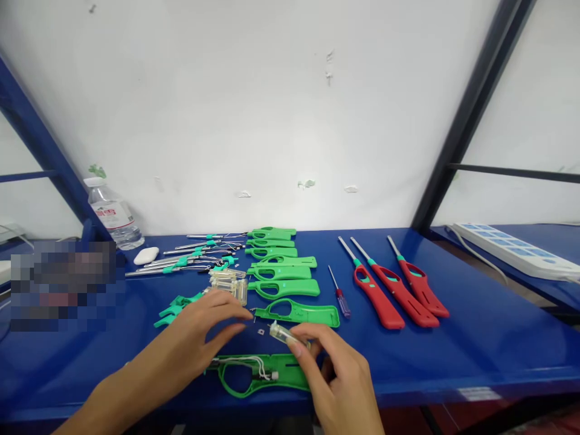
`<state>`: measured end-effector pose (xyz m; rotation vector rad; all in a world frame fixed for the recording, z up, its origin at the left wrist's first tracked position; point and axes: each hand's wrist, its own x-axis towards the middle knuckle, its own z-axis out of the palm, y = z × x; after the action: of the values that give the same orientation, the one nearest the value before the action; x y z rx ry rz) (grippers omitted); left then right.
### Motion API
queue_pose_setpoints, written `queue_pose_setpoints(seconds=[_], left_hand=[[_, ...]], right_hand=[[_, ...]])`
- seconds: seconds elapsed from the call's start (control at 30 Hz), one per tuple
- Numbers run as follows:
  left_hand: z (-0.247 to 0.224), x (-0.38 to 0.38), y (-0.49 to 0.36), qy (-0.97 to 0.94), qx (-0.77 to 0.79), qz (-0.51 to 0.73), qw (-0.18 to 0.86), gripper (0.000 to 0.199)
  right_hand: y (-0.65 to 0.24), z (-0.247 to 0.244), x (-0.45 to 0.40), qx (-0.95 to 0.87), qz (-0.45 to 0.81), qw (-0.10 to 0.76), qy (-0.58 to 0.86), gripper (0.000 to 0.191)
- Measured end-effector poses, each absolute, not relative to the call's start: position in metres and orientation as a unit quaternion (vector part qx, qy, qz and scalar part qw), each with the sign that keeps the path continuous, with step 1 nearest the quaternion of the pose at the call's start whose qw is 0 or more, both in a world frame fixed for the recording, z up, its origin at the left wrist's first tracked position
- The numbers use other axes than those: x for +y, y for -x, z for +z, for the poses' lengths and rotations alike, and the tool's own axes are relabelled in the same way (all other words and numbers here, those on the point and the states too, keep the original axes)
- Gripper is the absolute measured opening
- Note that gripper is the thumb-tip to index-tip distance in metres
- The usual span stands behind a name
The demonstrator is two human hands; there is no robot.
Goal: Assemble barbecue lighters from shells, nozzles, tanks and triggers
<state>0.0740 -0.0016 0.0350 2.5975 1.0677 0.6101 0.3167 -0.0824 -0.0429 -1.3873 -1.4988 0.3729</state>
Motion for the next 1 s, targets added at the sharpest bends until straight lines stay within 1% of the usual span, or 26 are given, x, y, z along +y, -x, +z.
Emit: queue_pose_setpoints(seconds=[0.23, 0.37, 0.6, 0.73, 0.87, 1.0], left_hand=[[0.025, 0.006, -0.097, -0.916, 0.366, 0.125, 0.106, 0.010], [0.023, 0.007, -0.102, -0.921, 0.367, 0.103, 0.081, 0.015], [0.021, 0.005, -0.096, -0.927, 0.361, 0.096, 0.040, 0.021], [0.031, 0.012, -0.072, -0.914, 0.387, 0.121, 0.028, 0.027], [0.042, 0.023, -0.026, -0.878, 0.456, 0.146, 0.013, 0.034], [0.039, 0.026, 0.017, -0.841, 0.511, 0.176, 0.005, 0.030]], right_hand=[[-0.315, -0.042, -0.083, -0.614, 0.162, 0.518, 0.574, 0.026], [-0.314, -0.039, -0.082, -0.623, 0.146, 0.521, 0.565, 0.025], [-0.314, -0.031, -0.081, -0.638, 0.081, 0.514, 0.568, 0.021], [-0.316, -0.034, -0.080, -0.653, 0.065, 0.508, 0.558, 0.015], [-0.315, -0.037, -0.080, -0.640, 0.043, 0.523, 0.562, 0.016], [-0.313, -0.032, -0.085, -0.653, 0.074, 0.528, 0.538, 0.014]])
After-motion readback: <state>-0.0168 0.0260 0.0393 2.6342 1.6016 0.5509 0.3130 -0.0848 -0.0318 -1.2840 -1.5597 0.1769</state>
